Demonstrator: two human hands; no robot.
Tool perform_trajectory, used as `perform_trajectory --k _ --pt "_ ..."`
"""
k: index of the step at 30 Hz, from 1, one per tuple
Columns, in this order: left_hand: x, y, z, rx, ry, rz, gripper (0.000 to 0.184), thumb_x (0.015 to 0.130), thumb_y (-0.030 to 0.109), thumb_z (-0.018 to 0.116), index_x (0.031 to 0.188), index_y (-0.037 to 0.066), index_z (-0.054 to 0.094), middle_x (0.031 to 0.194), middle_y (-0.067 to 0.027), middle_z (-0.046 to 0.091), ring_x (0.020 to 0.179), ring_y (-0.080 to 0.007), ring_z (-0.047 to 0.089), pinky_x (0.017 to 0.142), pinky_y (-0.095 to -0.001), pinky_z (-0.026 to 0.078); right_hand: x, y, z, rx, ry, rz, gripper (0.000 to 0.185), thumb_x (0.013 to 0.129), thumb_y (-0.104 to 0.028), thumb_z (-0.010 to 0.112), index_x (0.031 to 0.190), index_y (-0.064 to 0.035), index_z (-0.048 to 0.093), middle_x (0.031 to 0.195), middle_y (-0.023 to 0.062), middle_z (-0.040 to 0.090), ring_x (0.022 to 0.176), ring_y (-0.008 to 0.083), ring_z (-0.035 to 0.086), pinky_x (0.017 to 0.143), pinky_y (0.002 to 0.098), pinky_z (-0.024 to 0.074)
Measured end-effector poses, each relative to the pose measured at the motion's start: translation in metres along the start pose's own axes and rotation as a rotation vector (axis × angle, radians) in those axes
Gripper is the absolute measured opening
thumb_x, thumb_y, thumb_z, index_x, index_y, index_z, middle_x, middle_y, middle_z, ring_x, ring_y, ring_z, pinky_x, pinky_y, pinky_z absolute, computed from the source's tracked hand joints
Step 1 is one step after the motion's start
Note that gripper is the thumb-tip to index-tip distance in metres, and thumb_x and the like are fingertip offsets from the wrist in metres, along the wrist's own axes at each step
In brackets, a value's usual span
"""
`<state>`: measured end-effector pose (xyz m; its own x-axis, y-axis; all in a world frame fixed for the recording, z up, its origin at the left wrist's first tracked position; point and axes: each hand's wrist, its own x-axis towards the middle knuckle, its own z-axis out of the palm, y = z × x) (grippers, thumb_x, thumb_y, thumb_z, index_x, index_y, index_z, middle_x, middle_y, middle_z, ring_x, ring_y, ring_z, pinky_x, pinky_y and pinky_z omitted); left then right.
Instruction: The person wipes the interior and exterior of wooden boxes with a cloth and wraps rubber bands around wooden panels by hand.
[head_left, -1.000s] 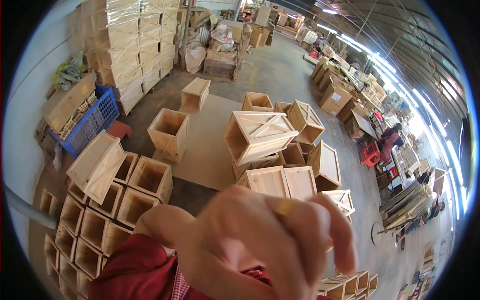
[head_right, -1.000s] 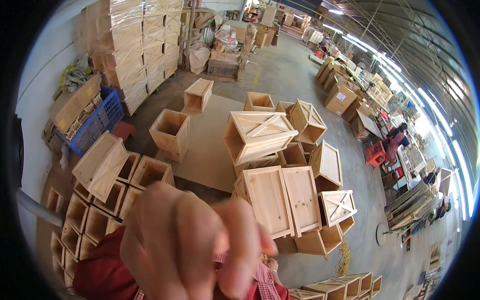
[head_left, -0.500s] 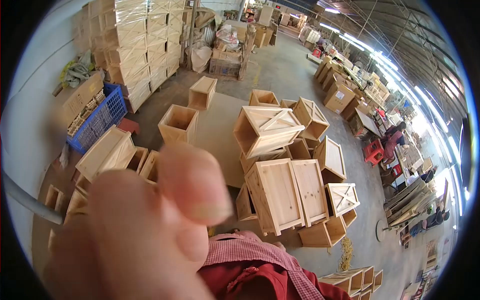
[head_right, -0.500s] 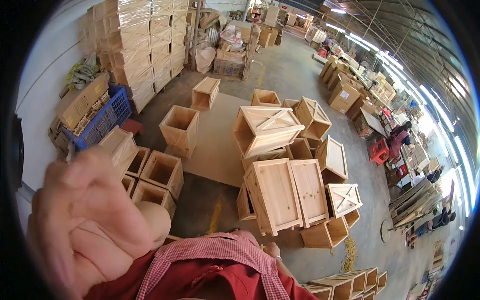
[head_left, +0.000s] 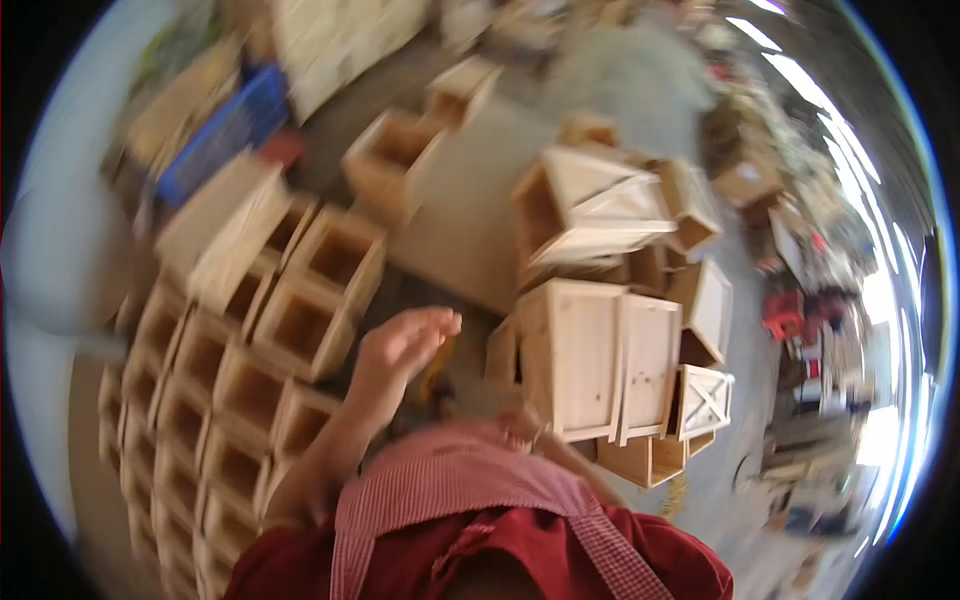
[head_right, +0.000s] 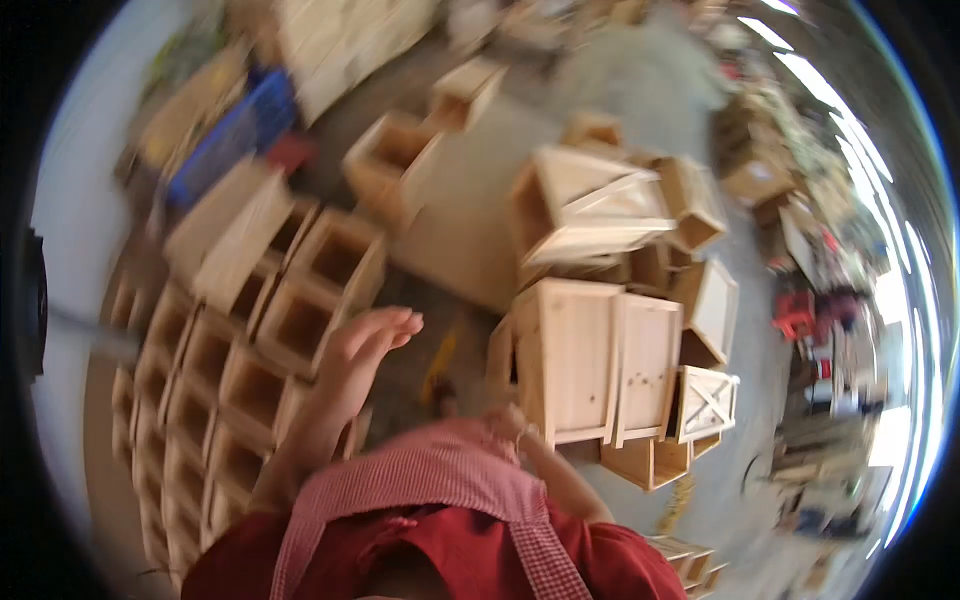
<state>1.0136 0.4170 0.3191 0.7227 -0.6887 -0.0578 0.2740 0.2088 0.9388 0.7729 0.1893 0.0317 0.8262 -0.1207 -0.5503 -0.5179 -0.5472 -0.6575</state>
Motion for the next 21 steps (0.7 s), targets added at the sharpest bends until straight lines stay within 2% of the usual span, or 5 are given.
perform_trajectory --k 2,5,11,15,21 --pt "-0.015 -0.109 -0.048 -0.293 0.384 -0.373 0.036 0.090 0.029 0.055 0.114 0.003 0.053 0.111 -0.0086 0.058 0.101 -0.0145 0.055 0.090 -0.0304 0.041 0.049 -0.004 -0.003 -0.462 -0.220 -0.029 0.025 0.077 -0.017 0.055 0.099 -0.0089 0.065 0.078 0.0062 0.067 0.066 0.0160 0.063 0.062 0.0306 0.0520" --pt "-0.104 -0.221 -0.091 -0.491 0.793 -0.606 0.034 0.091 0.031 0.053 0.113 0.004 0.052 0.109 -0.0068 0.056 0.103 -0.0178 0.053 0.090 -0.0324 0.042 0.097 -0.034 -0.001 0.089 -0.281 0.042 0.019 0.083 -0.017 0.053 0.087 -0.0032 0.065 0.063 -0.0002 0.056 0.052 0.0092 0.052 0.046 0.0254 0.0428" --pt "-0.211 -0.343 -0.108 -1.093 1.398 -0.496 0.039 0.087 0.029 0.059 0.109 -0.001 0.047 0.105 -0.0150 0.051 0.105 -0.0314 0.053 0.091 -0.0440 0.043 0.226 -0.086 0.090 -0.146 -0.349 -0.332 0.037 0.086 -0.033 0.054 0.066 -0.0024 0.056 0.055 0.0068 0.051 0.050 0.0155 0.052 0.049 0.0329 0.0408" --pt "-0.226 -0.419 -0.140 -1.268 1.581 -0.346 0.057 0.085 0.038 0.061 0.118 -0.004 0.040 0.116 -0.0203 0.046 0.111 -0.0373 0.048 0.096 -0.0472 0.039 0.285 -0.135 0.179 -0.478 -0.572 -0.342 0.045 0.086 -0.044 0.049 0.077 -0.0010 0.059 0.077 0.0192 0.060 0.079 0.0365 0.058 0.070 0.0429 0.0438" --pt "-0.204 -0.494 -0.227 -1.505 1.862 -0.138 0.083 0.079 0.048 0.065 0.129 -0.008 0.029 0.129 -0.0257 0.037 0.116 -0.0405 0.042 0.102 -0.0495 0.034 0.317 -0.148 0.334 -0.533 -0.482 -0.573 0.055 0.079 -0.051 0.056 0.100 0.0001 0.061 0.105 0.0211 0.060 0.102 0.0358 0.055 0.088 0.0387 0.0436"
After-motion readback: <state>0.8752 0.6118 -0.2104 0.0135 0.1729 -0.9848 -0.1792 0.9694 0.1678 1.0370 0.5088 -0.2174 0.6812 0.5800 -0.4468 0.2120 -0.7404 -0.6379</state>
